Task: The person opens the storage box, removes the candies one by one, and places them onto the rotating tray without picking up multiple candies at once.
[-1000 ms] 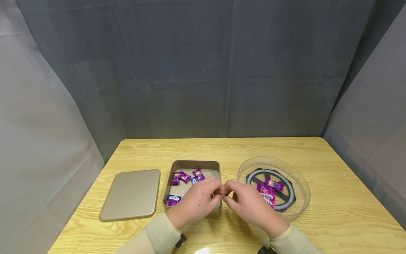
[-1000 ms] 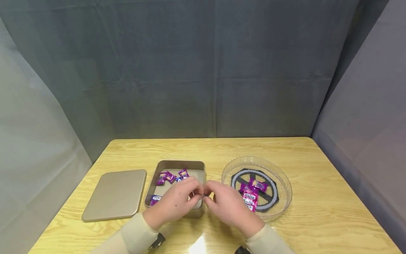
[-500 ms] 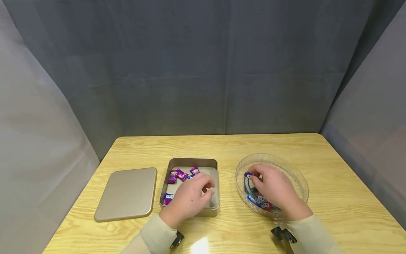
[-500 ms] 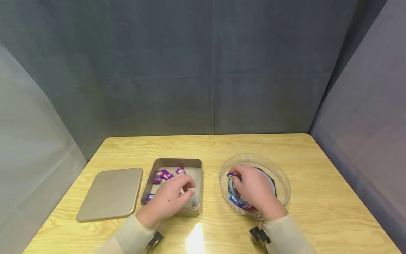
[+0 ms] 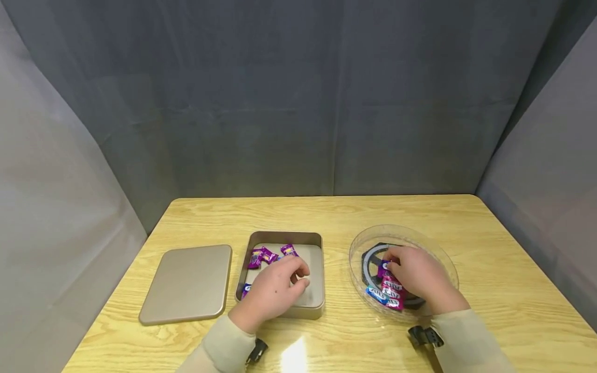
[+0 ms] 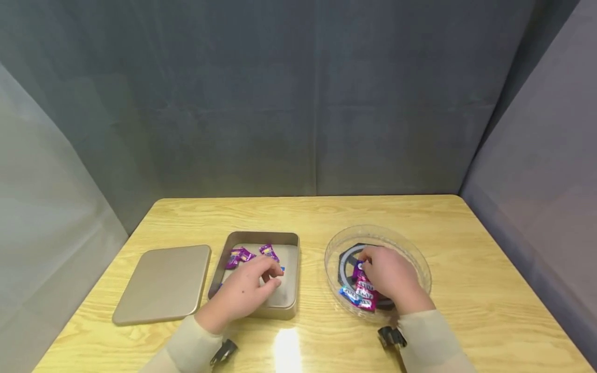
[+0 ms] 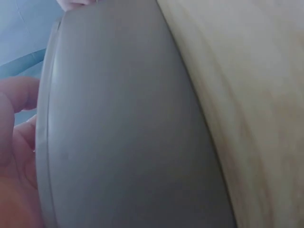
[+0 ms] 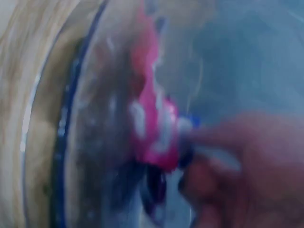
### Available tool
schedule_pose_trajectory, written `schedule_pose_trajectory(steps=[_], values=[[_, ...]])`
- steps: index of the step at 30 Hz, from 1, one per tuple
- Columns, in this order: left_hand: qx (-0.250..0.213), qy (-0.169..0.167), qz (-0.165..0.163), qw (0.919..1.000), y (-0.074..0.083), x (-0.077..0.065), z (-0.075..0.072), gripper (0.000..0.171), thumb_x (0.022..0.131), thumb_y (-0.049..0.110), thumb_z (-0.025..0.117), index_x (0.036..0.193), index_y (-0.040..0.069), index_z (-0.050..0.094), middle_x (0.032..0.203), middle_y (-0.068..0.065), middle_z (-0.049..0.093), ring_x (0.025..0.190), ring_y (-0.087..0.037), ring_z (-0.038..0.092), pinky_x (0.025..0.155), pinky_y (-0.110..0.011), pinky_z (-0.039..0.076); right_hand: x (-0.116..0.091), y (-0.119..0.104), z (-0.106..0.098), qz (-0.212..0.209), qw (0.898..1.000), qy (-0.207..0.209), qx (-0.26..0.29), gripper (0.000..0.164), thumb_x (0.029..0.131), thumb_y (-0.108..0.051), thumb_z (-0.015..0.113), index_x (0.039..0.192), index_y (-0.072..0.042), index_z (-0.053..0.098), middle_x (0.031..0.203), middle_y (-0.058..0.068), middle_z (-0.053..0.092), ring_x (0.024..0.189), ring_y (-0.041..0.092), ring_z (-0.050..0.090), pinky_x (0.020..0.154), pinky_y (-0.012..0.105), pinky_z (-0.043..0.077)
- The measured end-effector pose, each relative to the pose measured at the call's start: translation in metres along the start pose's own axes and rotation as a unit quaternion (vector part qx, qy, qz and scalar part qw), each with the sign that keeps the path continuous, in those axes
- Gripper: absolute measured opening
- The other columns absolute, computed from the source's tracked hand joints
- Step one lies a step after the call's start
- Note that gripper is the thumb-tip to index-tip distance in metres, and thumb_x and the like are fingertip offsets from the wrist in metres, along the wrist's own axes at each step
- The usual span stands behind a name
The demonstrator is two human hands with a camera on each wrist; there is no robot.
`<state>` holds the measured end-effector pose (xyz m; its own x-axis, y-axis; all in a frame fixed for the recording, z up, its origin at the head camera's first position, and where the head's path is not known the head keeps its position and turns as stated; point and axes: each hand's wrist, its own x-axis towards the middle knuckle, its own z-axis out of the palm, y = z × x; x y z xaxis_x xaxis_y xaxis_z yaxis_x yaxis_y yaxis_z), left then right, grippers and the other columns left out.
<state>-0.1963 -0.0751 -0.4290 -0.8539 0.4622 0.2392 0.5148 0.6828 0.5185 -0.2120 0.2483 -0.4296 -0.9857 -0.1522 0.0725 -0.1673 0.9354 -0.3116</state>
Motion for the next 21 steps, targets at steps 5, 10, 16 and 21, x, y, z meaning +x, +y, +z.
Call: schedule_pose_trajectory(steps=[5,10,16,21], values=[[0.012,0.004,-0.016,0.9998,-0.008,0.001,-0.006,0.007,0.087,0.026,0.064,0.089,0.03,0.059,0.087,0.017,0.054,0.076,-0.005,0.052,0.064,-0.026,0.047,0.003,0.003,0.001,-0.001,1.0,-0.009,-0.001,0.018,0.09,-0.016,0.061,0.106,-0.015,0.068,0.097,0.005,0.066,0.073,0.019,0.051,0.067,0.044,0.046],[0.062,-0.009,-0.042,0.9971,-0.014,0.002,-0.013,0.004,0.089,0.03,0.061,0.093,0.028,0.061,0.089,0.015,0.055,0.07,-0.006,0.05,0.06,-0.028,0.045,0.0,0.001,-0.002,-0.008,1.0,-0.003,0.002,0.02,0.089,-0.018,0.063,0.108,-0.012,0.067,0.089,0.003,0.062,0.07,0.019,0.047,0.063,0.041,0.043],[0.117,-0.022,-0.068,0.9906,-0.023,-0.001,-0.025,0.007,0.089,0.025,0.061,0.095,0.026,0.064,0.094,0.011,0.06,0.077,-0.007,0.052,0.064,-0.034,0.047,-0.002,-0.012,-0.005,-0.032,0.998,0.024,0.045,0.023,0.089,-0.025,0.065,0.109,-0.014,0.066,0.097,0.004,0.063,0.083,0.021,0.055,0.073,0.047,0.049],[0.164,-0.035,-0.071,0.9834,-0.029,-0.002,-0.032,0.017,0.085,0.017,0.067,0.101,0.022,0.066,0.097,0.007,0.065,0.087,-0.011,0.057,0.073,-0.039,0.051,-0.003,-0.021,-0.006,-0.06,0.996,0.028,0.065,0.022,0.088,-0.026,0.066,0.108,-0.017,0.066,0.104,0.006,0.064,0.09,0.023,0.057,0.077,0.05,0.05]])
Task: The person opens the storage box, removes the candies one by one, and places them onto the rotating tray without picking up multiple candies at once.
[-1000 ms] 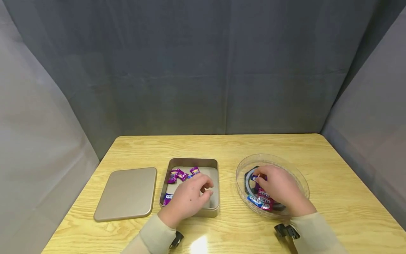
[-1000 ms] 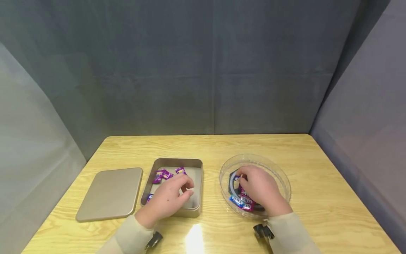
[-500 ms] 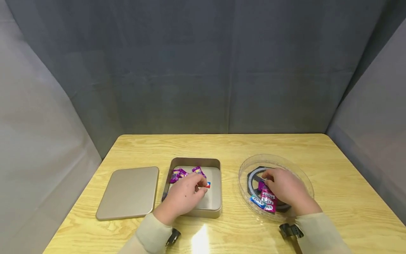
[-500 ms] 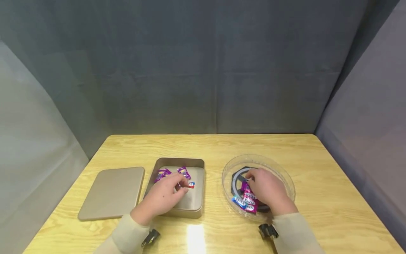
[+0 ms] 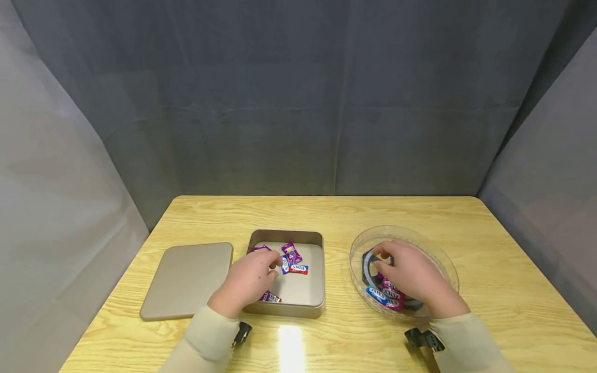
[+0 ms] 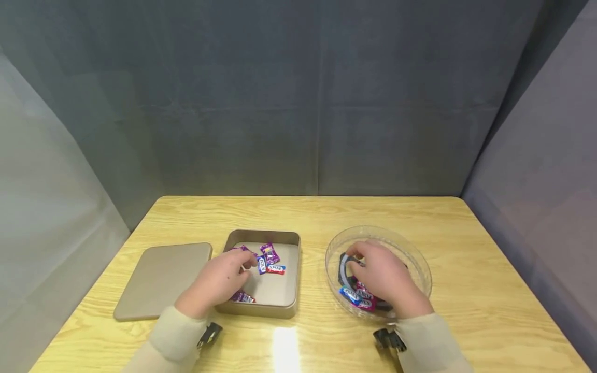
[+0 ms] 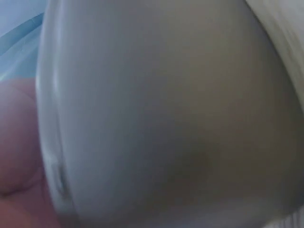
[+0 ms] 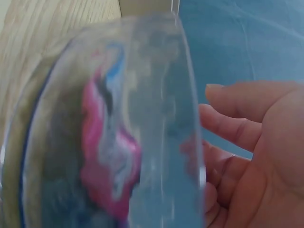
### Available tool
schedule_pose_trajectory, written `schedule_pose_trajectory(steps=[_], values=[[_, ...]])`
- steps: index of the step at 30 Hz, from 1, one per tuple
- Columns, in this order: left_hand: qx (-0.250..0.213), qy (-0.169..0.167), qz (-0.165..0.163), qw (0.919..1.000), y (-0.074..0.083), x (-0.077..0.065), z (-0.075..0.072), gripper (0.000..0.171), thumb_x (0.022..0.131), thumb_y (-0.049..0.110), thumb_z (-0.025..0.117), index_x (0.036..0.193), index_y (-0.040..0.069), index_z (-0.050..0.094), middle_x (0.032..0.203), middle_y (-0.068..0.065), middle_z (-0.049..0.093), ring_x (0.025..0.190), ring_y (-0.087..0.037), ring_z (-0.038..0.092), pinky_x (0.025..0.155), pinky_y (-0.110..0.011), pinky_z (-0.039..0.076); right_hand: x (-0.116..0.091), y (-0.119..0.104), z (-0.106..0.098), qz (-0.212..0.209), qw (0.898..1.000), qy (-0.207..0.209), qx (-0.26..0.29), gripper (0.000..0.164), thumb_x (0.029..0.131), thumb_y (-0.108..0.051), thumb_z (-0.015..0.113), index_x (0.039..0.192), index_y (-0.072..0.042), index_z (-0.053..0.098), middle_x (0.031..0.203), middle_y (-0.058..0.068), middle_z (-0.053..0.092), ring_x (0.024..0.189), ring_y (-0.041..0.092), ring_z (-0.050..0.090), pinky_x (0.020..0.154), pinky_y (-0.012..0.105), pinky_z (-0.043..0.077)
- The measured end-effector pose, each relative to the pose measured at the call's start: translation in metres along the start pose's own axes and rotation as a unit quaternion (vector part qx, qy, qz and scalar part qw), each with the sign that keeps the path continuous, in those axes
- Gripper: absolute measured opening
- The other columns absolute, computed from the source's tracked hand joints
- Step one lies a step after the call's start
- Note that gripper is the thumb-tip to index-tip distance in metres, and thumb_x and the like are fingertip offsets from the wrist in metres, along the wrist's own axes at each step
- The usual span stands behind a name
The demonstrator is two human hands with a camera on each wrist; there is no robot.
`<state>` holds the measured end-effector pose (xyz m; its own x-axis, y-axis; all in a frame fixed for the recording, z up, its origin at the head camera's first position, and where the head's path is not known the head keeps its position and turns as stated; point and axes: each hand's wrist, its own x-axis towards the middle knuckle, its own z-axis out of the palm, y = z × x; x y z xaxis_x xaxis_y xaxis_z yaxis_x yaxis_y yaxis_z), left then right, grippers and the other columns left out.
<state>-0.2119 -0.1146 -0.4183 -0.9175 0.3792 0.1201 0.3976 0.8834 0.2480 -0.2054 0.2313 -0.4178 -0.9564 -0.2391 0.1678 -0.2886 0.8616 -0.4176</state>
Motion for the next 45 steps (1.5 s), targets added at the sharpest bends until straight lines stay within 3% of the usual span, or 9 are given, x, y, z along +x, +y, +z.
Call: schedule_pose_trajectory(steps=[3,11,17,22,27,33,35,40,45], values=[[0.018,-0.012,0.0,0.9998,-0.003,0.0,0.0,0.021,0.083,0.014,0.068,0.103,0.021,0.067,0.099,0.005,0.066,0.089,-0.014,0.058,0.076,-0.039,0.051,0.0,-0.004,0.002,-0.002,1.0,-0.011,0.007,0.022,0.089,-0.025,0.066,0.109,-0.018,0.065,0.104,0.005,0.062,0.087,0.019,0.057,0.075,0.048,0.05],[0.006,-0.054,0.013,0.9984,-0.003,-0.001,0.001,0.027,0.085,0.016,0.065,0.112,0.018,0.065,0.109,0.001,0.065,0.099,-0.016,0.057,0.083,-0.043,0.05,-0.002,-0.012,0.003,0.0,0.999,-0.038,0.021,0.022,0.091,-0.029,0.063,0.113,-0.022,0.063,0.107,0.001,0.06,0.069,0.009,0.052,0.063,0.036,0.047],[0.027,-0.074,0.062,0.9949,-0.003,0.0,0.01,0.039,0.09,0.026,0.062,0.127,0.016,0.059,0.135,-0.006,0.051,0.121,-0.023,0.045,0.098,-0.047,0.041,-0.002,-0.019,0.004,-0.023,0.999,-0.036,0.023,0.021,0.092,-0.03,0.062,0.112,-0.025,0.063,0.104,-0.002,0.062,0.078,0.007,0.055,0.066,0.038,0.05],[0.021,-0.088,0.073,0.9933,-0.005,0.002,0.017,0.04,0.093,0.022,0.057,0.133,0.017,0.055,0.145,-0.008,0.041,0.128,-0.03,0.037,0.103,-0.049,0.035,-0.001,-0.023,0.005,-0.022,0.998,-0.044,0.035,0.021,0.093,-0.03,0.062,0.113,-0.025,0.063,0.106,-0.004,0.061,0.081,0.007,0.053,0.067,0.036,0.049],[0.018,-0.087,0.073,0.9933,-0.005,0.003,0.019,0.037,0.091,0.017,0.058,0.128,0.017,0.06,0.133,-0.006,0.053,0.121,-0.026,0.044,0.1,-0.046,0.039,-0.002,-0.026,0.007,-0.026,0.997,-0.054,0.047,0.023,0.092,-0.028,0.062,0.114,-0.021,0.063,0.106,-0.005,0.061,0.075,0.009,0.051,0.064,0.035,0.047],[-0.03,-0.094,0.029,0.9947,-0.003,0.004,0.022,0.026,0.085,0.004,0.06,0.104,0.017,0.072,0.122,-0.003,0.061,0.124,-0.024,0.042,0.101,-0.045,0.039,-0.004,-0.027,0.009,-0.035,0.996,-0.053,0.055,0.021,0.091,-0.026,0.064,0.111,-0.022,0.063,0.097,-0.008,0.058,0.062,0.011,0.047,0.057,0.033,0.043],[-0.04,-0.093,0.021,0.9946,-0.001,0.004,0.022,0.026,0.08,-0.001,0.06,0.095,0.017,0.073,0.111,0.0,0.065,0.116,-0.021,0.048,0.096,-0.043,0.043,-0.005,-0.027,0.01,-0.039,0.996,-0.051,0.061,0.02,0.091,-0.025,0.064,0.111,-0.022,0.063,0.097,-0.008,0.058,0.062,0.011,0.046,0.056,0.033,0.043],[-0.033,-0.088,0.017,0.9954,0.002,0.003,0.02,0.022,0.073,-0.005,0.064,0.076,0.016,0.068,0.087,0.002,0.06,0.088,-0.014,0.053,0.075,-0.035,0.05,-0.005,-0.029,0.012,-0.037,0.995,-0.056,0.072,0.019,0.092,-0.025,0.064,0.111,-0.025,0.063,0.101,-0.006,0.059,0.068,0.009,0.049,0.059,0.033,0.046],[-0.019,-0.081,0.018,0.9964,0.003,0.003,0.019,0.02,0.069,-0.006,0.066,0.075,0.013,0.066,0.084,0.001,0.059,0.087,-0.015,0.052,0.074,-0.033,0.049,-0.004,-0.035,0.014,-0.049,0.995,-0.056,0.07,0.018,0.091,-0.025,0.065,0.109,-0.026,0.063,0.101,-0.004,0.06,0.072,0.008,0.05,0.064,0.033,0.047]])
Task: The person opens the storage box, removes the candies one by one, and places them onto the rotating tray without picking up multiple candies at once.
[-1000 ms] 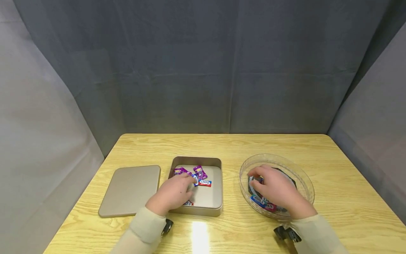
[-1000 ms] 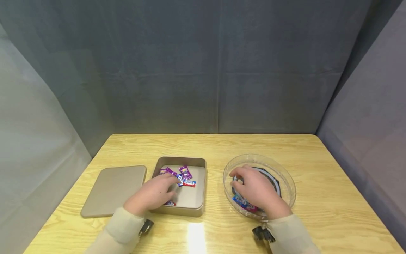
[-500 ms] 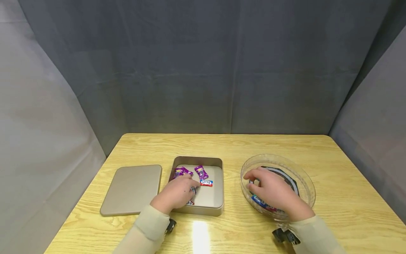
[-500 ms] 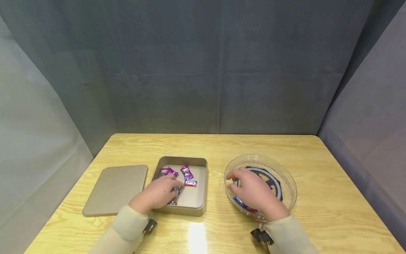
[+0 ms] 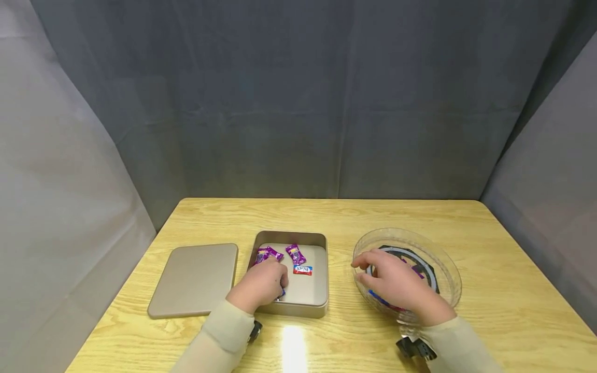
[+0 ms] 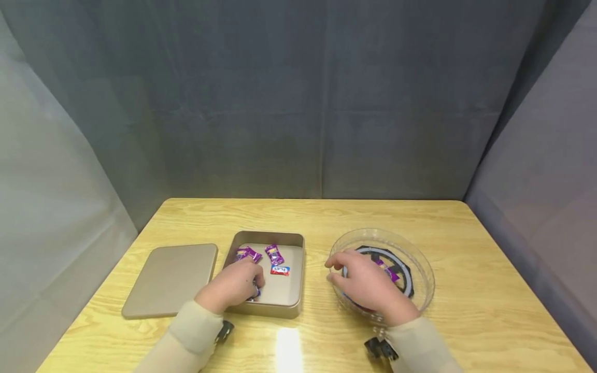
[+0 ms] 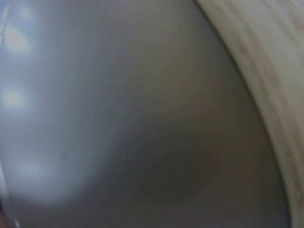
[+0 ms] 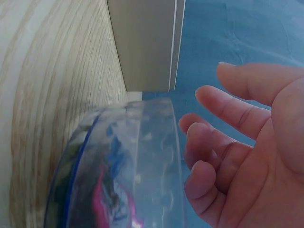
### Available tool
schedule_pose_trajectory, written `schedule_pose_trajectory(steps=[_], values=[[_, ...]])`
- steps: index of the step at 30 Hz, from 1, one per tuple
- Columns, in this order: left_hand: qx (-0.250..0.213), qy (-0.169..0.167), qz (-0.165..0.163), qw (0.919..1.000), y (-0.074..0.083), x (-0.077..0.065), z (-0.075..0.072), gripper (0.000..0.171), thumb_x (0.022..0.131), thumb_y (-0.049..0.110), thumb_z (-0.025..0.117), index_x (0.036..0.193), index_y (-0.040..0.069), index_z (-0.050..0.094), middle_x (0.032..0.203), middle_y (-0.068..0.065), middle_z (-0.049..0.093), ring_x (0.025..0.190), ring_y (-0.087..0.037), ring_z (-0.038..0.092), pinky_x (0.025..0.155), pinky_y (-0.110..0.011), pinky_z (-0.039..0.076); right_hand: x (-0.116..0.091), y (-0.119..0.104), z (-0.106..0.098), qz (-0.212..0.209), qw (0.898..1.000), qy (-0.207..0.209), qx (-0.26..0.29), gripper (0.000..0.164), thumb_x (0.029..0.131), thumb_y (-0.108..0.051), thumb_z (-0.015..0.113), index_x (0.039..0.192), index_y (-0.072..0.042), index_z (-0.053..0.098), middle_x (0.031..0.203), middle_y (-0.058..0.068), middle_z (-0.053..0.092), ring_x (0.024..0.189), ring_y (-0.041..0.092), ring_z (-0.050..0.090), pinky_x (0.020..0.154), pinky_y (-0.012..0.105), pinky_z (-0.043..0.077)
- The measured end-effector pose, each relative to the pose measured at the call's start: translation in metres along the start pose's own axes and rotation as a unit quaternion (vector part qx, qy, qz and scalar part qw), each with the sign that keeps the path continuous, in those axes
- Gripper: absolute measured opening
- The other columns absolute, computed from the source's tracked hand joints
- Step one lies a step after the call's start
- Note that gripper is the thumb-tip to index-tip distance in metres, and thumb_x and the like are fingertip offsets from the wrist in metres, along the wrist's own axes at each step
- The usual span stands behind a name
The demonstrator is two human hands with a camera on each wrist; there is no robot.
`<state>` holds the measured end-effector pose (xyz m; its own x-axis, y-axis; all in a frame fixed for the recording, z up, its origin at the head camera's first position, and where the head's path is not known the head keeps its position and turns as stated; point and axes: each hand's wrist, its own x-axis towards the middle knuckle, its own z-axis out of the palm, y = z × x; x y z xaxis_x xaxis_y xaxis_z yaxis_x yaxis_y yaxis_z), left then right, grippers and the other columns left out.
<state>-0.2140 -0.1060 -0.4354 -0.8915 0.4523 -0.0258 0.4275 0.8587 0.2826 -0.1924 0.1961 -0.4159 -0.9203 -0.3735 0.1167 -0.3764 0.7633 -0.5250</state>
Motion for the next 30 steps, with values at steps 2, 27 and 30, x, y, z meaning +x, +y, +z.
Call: schedule_pose_trajectory(steps=[2,27,30], values=[[-0.002,-0.005,-0.008,1.0,0.0,0.0,0.0,0.021,0.07,-0.007,0.065,0.078,0.013,0.067,0.086,0.0,0.061,0.089,-0.016,0.052,0.076,-0.034,0.049,0.001,-0.002,0.002,-0.008,1.0,-0.001,-0.001,0.017,0.09,-0.025,0.065,0.107,-0.025,0.064,0.098,-0.006,0.059,0.07,0.009,0.05,0.063,0.033,0.047],[0.03,0.053,0.034,0.9976,0.026,-0.015,-0.022,0.015,0.089,0.029,0.067,0.086,0.025,0.053,0.074,0.015,0.052,0.062,-0.005,0.048,0.057,-0.029,0.045,0.002,-0.04,0.004,-0.068,0.998,0.0,0.015,0.021,0.09,-0.029,0.065,0.11,-0.032,0.061,0.095,-0.016,0.058,0.072,0.004,0.051,0.064,0.029,0.049],[0.004,0.074,0.058,0.9956,0.036,-0.018,-0.027,0.017,0.089,0.028,0.067,0.088,0.025,0.051,0.072,0.015,0.053,0.06,-0.006,0.048,0.054,-0.028,0.044,0.002,-0.045,0.006,-0.069,0.997,0.012,0.032,0.024,0.089,-0.025,0.067,0.111,-0.032,0.06,0.095,-0.015,0.058,0.07,0.005,0.053,0.062,0.029,0.049]])
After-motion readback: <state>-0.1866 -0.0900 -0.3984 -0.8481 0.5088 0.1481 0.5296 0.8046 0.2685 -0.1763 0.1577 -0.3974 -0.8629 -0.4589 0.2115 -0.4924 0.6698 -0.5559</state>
